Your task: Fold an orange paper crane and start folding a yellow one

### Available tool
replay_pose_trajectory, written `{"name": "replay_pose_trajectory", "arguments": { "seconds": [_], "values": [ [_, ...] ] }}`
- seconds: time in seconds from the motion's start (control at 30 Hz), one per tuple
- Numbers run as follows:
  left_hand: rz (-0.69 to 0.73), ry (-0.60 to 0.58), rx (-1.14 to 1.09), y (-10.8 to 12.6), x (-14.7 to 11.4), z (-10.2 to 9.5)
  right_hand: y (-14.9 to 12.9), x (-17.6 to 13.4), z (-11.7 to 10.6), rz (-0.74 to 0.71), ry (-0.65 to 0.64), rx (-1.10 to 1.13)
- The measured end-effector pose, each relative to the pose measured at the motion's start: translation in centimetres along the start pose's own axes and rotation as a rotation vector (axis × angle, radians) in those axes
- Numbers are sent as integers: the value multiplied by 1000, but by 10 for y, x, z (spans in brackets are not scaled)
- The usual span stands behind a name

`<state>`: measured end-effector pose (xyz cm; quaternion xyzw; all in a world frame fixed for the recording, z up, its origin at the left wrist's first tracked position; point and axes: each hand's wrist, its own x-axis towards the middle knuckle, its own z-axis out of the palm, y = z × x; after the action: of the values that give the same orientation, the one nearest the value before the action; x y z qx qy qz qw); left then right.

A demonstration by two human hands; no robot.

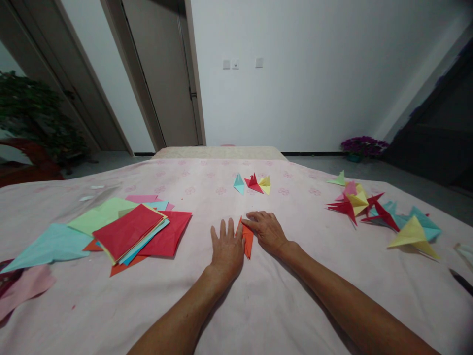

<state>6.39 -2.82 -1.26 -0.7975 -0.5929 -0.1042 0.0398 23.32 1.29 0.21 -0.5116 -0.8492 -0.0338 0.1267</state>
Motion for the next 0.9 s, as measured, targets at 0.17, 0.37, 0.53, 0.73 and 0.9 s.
{"name": "replay_pose_trajectory", "arguments": {
  "seconds": [0.17,0.37,0.53,0.73,0.9],
  "values": [
    [-4,-14,3,0,1,0,-1,1,-2,3,-30,0],
    [-12,-20,-8,0,1,0,-2,2,-4,-11,-33,13],
    [0,-22,-17,-1,1,-4,-2,4,-4,-31,-39,0],
    [11,-23,-10,-2,2,-5,-6,6,-7,-26,-81,-31],
    [14,-22,-5,-2,2,-4,-14,9,-10,-8,-94,-88]
  ]
}}
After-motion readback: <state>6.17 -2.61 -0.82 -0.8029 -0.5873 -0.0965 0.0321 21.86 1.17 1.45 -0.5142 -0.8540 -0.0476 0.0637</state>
